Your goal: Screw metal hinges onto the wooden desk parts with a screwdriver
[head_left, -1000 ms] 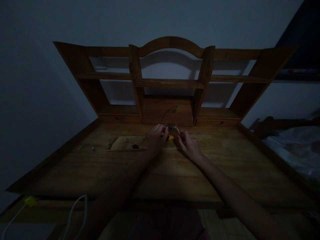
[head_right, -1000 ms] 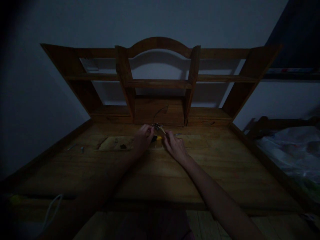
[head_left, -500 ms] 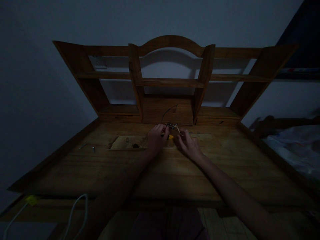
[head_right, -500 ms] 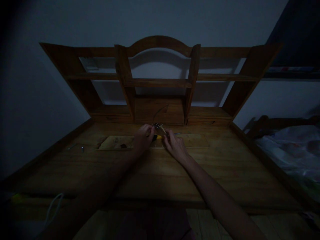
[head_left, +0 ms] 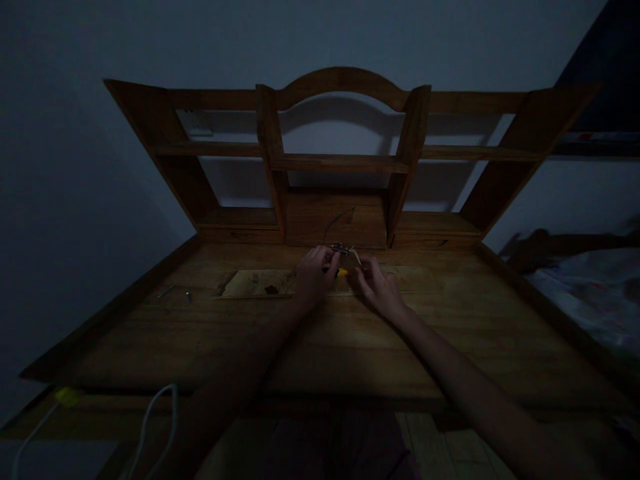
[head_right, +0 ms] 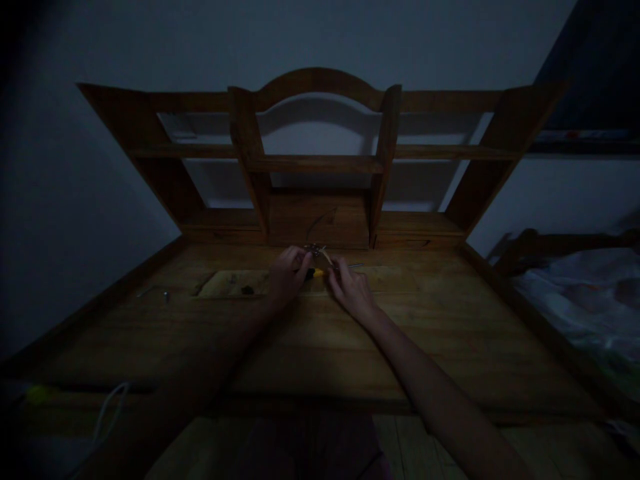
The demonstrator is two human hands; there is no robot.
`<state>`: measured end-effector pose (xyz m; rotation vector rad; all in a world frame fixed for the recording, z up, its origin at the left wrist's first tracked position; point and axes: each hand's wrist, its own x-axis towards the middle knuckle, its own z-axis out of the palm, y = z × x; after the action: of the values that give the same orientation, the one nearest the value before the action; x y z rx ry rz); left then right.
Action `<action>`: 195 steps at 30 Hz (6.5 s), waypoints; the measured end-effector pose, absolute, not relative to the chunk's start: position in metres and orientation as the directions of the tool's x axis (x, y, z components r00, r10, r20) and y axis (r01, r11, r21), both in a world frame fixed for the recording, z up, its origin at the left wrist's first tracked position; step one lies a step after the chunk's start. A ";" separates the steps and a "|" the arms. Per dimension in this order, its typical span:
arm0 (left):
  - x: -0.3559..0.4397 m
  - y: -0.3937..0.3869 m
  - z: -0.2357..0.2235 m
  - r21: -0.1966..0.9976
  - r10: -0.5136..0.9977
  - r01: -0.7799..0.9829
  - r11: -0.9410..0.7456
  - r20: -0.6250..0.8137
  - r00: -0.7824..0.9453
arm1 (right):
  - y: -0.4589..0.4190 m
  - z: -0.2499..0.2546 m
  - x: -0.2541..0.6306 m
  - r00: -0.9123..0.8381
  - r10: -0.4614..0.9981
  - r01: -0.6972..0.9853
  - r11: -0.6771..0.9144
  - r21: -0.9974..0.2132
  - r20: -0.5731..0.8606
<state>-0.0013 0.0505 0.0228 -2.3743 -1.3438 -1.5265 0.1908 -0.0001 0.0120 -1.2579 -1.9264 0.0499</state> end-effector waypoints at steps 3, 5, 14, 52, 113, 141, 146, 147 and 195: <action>-0.001 0.051 0.023 0.415 0.640 0.649 -0.637 0.755 0.145 | -0.001 0.014 0.190 -0.168 0.778 0.743 0.504 -0.441 0.605; -0.002 0.051 0.023 0.401 0.633 0.656 -0.640 0.758 0.155 | -0.001 0.014 0.190 -0.168 0.781 0.743 0.502 -0.443 0.602; -0.001 0.052 0.022 0.431 0.650 0.647 -0.629 0.748 0.134 | -0.001 0.013 0.190 -0.158 0.776 0.737 0.504 -0.450 0.611; -0.002 0.051 0.021 0.452 0.700 0.663 -0.596 0.697 0.154 | -0.001 0.012 0.191 -0.154 0.762 0.778 0.486 -0.399 0.629; -0.001 0.054 0.016 0.480 0.668 0.618 -0.623 0.738 0.100 | -0.002 0.010 0.186 -0.142 0.748 0.745 0.512 -0.428 0.648; 0.000 0.051 0.022 0.453 0.654 0.636 -0.625 0.748 0.111 | -0.002 0.009 0.185 -0.122 0.713 0.738 0.531 -0.417 0.691; 0.000 0.052 0.022 0.430 0.648 0.647 -0.630 0.750 0.133 | -0.003 0.012 0.185 -0.084 0.741 0.728 0.502 -0.466 0.667; 0.000 0.052 0.022 0.421 0.646 0.651 -0.631 0.750 0.140 | -0.003 0.012 0.185 -0.076 0.747 0.726 0.496 -0.477 0.661; -0.002 0.048 0.024 0.267 0.673 0.789 -0.553 0.701 0.235 | -0.004 0.014 0.184 -0.040 0.778 0.714 0.462 -0.527 0.627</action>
<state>-0.0021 0.0484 0.0241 -2.3528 -1.4045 -1.2178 0.1842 -0.0038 0.0141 -1.2740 -1.7729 0.0860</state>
